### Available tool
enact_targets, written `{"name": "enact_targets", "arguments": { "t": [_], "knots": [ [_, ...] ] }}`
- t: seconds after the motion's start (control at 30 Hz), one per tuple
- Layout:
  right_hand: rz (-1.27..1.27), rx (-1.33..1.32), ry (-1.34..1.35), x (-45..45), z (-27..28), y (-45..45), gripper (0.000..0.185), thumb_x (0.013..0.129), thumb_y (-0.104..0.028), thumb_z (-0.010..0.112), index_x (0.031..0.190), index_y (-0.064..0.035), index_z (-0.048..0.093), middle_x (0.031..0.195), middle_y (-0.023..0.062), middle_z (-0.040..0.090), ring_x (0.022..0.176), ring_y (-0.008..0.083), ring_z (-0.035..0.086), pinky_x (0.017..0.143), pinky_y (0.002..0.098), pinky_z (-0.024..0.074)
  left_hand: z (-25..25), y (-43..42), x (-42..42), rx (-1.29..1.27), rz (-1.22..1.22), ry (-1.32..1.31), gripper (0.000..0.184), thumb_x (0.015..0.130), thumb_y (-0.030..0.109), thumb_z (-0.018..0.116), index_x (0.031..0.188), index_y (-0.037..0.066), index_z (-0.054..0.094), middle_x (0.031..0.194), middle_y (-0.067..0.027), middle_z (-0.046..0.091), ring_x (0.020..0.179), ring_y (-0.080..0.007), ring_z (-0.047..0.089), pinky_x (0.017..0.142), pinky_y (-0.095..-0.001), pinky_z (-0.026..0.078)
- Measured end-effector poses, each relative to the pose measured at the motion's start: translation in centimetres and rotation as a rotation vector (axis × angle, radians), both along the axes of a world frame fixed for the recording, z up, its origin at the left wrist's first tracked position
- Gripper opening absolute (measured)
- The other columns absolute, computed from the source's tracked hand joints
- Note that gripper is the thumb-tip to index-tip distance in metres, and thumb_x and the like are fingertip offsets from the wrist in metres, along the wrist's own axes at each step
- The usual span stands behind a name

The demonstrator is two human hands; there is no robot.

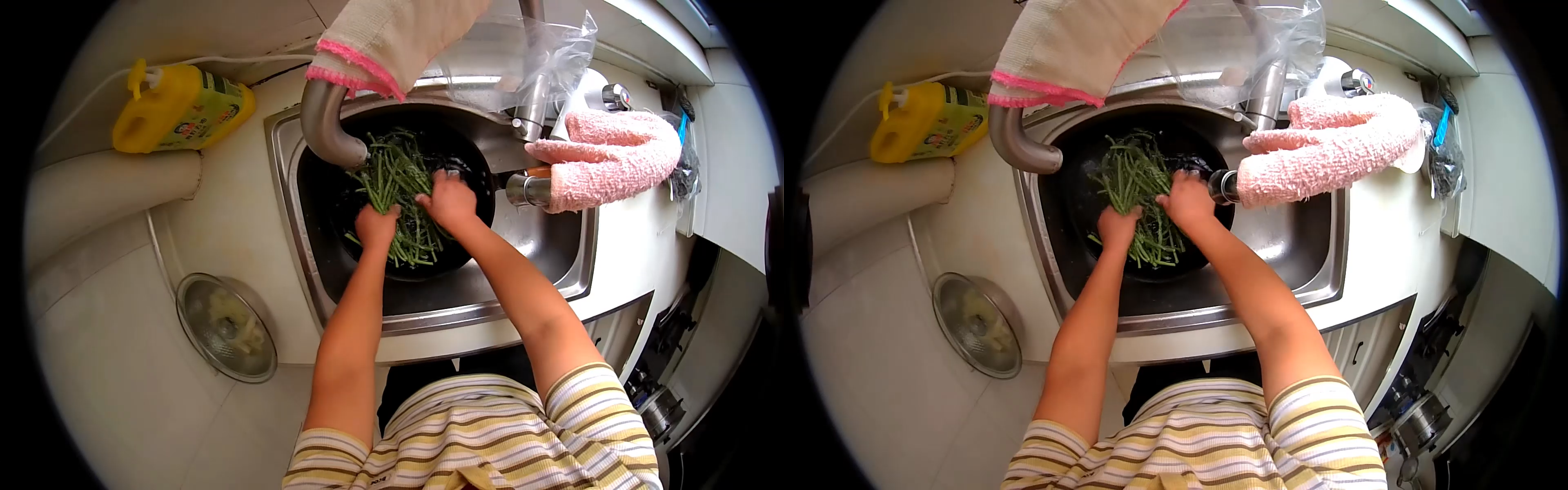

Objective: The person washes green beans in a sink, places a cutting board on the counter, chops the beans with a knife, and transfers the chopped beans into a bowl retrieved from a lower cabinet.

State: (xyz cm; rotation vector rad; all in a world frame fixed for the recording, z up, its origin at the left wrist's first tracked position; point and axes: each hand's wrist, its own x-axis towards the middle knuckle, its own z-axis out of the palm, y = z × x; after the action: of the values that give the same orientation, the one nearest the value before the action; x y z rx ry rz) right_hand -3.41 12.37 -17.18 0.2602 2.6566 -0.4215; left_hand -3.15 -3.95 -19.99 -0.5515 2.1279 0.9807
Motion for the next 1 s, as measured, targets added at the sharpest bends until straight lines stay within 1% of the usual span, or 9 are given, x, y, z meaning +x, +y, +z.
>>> {"name": "enact_targets", "arguments": {
  "t": [0.07, 0.1, 0.2, 0.27, 0.37, 0.4, 0.5, 0.7, 1.0],
  "knots": [
    [-0.27, -0.33, 0.409, 0.6, -1.1, 1.1, 0.042, 0.082, -0.032, 0.063, 0.101, 0.0046, 0.055, 0.096, 0.0251, 0.058, 0.092, 0.0416, 0.056, 0.077, 0.0449, 0.0478, -0.3, 0.2, 1.2, 0.203, 0.254, 0.055, 0.068, 0.075, 0.036, 0.074, 0.123, -0.004, 0.048, 0.121, -0.0218, 0.054, 0.113, -0.0325, 0.052, 0.088, -0.0439, 0.043],
    [-0.373, -0.358, 0.4, 1.6, -3.6, 0.6, 0.043, 0.083, -0.03, 0.062, 0.103, 0.0063, 0.055, 0.095, 0.0268, 0.057, 0.094, 0.0431, 0.055, 0.078, 0.0445, 0.0466, -0.5, 0.7, 1.6, 0.409, 0.509, 0.106, 0.071, 0.073, 0.039, 0.076, 0.122, -0.004, 0.049, 0.122, -0.0204, 0.054, 0.113, -0.0316, 0.052, 0.088, -0.0426, 0.043],
    [-0.575, -0.567, 0.054, 3.3, -6.5, -3.3, 0.038, 0.084, -0.024, 0.059, 0.104, 0.0081, 0.054, 0.095, 0.0294, 0.056, 0.091, 0.0451, 0.054, 0.08, 0.0469, 0.0444, 0.2, 3.1, 1.3, 0.283, 0.572, -0.137, 0.068, 0.072, 0.042, 0.077, 0.118, -0.001, 0.052, 0.118, -0.0155, 0.057, 0.108, -0.0287, 0.055, 0.089, -0.0411, 0.042],
    [-0.484, -0.506, 0.129, 3.9, -4.4, -5.3, 0.036, 0.082, -0.018, 0.058, 0.106, 0.0082, 0.053, 0.096, 0.0298, 0.055, 0.091, 0.0455, 0.053, 0.078, 0.0477, 0.0442, -2.0, 1.4, 1.9, 0.53, 0.496, -0.237, 0.067, 0.077, 0.044, 0.071, 0.122, 0.0, 0.049, 0.117, -0.013, 0.057, 0.107, -0.0271, 0.055, 0.091, -0.0395, 0.043],
    [-0.363, -0.613, 0.134, 4.6, 0.1, -6.6, 0.055, 0.076, -0.01, 0.057, 0.125, 0.0096, 0.04, 0.11, 0.0306, 0.048, 0.104, 0.0448, 0.046, 0.091, 0.0482, 0.0375, -3.0, -0.5, 2.8, 1.002, 0.791, -0.313, 0.049, 0.089, 0.031, 0.058, 0.124, -0.001, 0.048, 0.12, -0.0109, 0.057, 0.109, -0.0259, 0.054, 0.094, -0.037, 0.044],
    [-0.277, -0.555, 0.296, 5.6, 0.1, -7.2, 0.063, 0.076, -0.008, 0.057, 0.131, 0.0102, 0.033, 0.119, 0.0311, 0.043, 0.108, 0.0439, 0.042, 0.093, 0.0458, 0.0367, -2.0, -0.7, 2.9, 0.994, 0.774, -0.32, 0.049, 0.089, 0.031, 0.058, 0.124, -0.001, 0.048, 0.12, -0.0109, 0.057, 0.109, -0.0259, 0.054, 0.094, -0.037, 0.044],
    [-0.324, -0.696, 0.202, 6.2, 5.3, -7.0, 0.069, 0.077, -0.01, 0.058, 0.135, 0.0079, 0.027, 0.13, 0.028, 0.038, 0.118, 0.0439, 0.037, 0.098, 0.0499, 0.0331, 3.4, -0.9, 2.8, 1.187, 0.553, -0.182, 0.049, 0.087, 0.015, 0.059, 0.13, -0.002, 0.044, 0.133, -0.0139, 0.048, 0.122, -0.0238, 0.046, 0.102, -0.038, 0.038],
    [-0.09, -0.632, -0.036, 6.2, 13.5, -5.6, 0.078, 0.082, -0.023, 0.056, 0.143, 0.0003, 0.014, 0.152, 0.0161, 0.006, 0.138, 0.0424, 0.004, 0.094, 0.0754, 0.0162, 11.5, -1.0, 3.8, 1.191, 0.772, -0.272, 0.052, 0.089, 0.021, 0.054, 0.135, 0.001, 0.039, 0.136, -0.0125, 0.045, 0.124, -0.0247, 0.043, 0.105, -0.0378, 0.032],
    [0.009, -0.762, 0.046, 7.7, 17.6, -3.3, 0.085, 0.078, -0.033, 0.062, 0.142, 0.001, 0.018, 0.15, 0.0181, 0.012, 0.137, 0.0423, 0.012, 0.096, 0.072, 0.0195, 17.6, 0.4, 4.3, 0.827, 0.725, -0.101, 0.052, 0.089, 0.025, 0.051, 0.137, 0.007, 0.039, 0.137, -0.0087, 0.043, 0.12, -0.0246, 0.044, 0.102, -0.0386, 0.034]
  ]
}}
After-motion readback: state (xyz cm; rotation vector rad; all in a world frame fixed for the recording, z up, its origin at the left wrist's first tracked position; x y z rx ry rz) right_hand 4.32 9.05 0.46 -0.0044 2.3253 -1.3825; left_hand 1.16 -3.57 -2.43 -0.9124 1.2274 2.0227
